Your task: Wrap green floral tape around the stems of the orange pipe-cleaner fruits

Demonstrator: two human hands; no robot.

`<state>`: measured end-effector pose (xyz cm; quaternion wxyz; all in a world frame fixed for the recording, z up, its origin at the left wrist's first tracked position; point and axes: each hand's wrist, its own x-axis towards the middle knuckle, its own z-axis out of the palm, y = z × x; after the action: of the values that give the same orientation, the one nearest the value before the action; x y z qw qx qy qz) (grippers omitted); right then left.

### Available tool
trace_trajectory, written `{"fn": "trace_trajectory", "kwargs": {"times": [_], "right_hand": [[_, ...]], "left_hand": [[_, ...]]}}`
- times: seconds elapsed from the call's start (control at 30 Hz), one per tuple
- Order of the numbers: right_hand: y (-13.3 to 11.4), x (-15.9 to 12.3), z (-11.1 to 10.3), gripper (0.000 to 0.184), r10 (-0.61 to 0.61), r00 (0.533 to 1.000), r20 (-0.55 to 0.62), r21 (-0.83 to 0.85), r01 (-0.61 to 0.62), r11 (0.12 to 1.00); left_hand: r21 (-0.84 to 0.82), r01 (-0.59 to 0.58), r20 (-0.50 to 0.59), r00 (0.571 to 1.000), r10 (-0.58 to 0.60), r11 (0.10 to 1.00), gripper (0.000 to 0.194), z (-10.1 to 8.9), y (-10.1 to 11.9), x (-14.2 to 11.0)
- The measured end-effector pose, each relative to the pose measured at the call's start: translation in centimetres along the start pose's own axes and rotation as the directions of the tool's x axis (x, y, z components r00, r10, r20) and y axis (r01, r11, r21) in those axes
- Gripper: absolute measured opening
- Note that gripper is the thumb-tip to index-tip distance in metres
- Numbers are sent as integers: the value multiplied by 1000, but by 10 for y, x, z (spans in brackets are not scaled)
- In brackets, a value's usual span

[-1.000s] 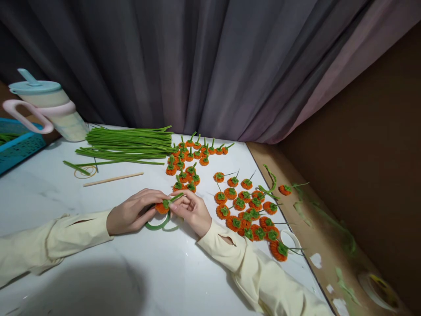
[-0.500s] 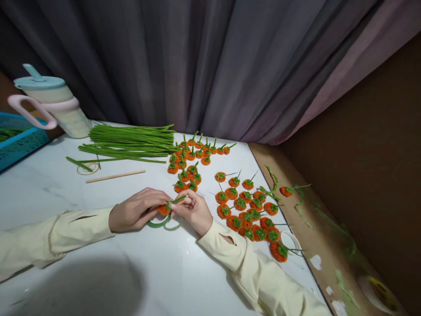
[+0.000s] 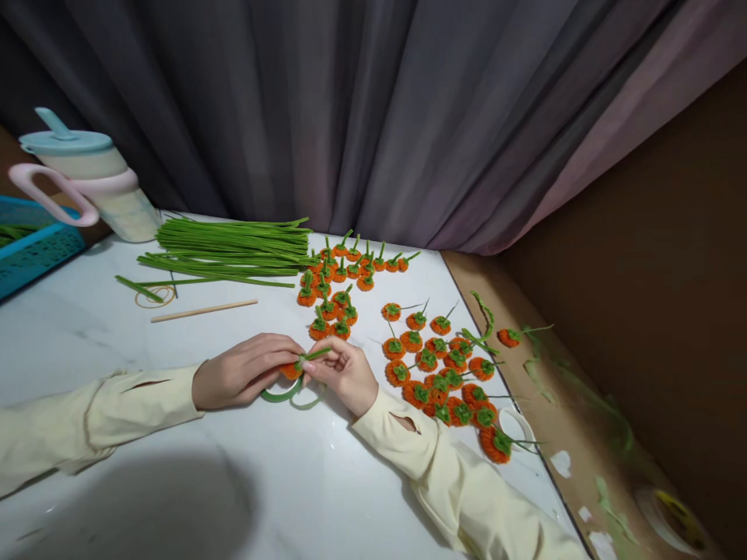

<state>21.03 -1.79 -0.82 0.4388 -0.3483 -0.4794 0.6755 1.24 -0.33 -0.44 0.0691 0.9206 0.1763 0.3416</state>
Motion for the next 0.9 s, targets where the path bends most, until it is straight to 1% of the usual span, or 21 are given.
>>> {"fn": "trace_trajectory", "kwargs": {"times": [0.17, 0.33, 0.5, 0.63, 0.77, 0.9], "right_hand": [[-2, 0, 1, 25, -3, 1000, 9, -12, 3, 1000], [-2, 0, 1, 25, 1, 1000, 2, -15, -1, 1000], [-2, 0, 0, 23, -6, 1000, 8, -31, 6, 1000], [-3, -1, 0, 22, -14, 1000, 19, -21, 14, 1000], [-3, -1, 0, 21, -1, 1000, 23, -13, 2, 1000], [-3, -2, 0, 20, -34, 999, 10, -60, 35, 998]], "left_hand": [[-4, -12, -9, 1000, 12, 1000, 31, 0, 0, -1], [42, -18, 14, 1000, 17, 999, 28, -1, -1, 0], [87, -56, 4, 998, 55, 995, 25, -1, -1, 2], [106, -41, 5, 999, 41, 993, 23, -1, -2, 1], [71, -28, 3, 1000, 28, 997, 21, 0, -2, 1], [-18, 19, -44, 999, -20, 1000, 22, 2, -1, 1]]}}
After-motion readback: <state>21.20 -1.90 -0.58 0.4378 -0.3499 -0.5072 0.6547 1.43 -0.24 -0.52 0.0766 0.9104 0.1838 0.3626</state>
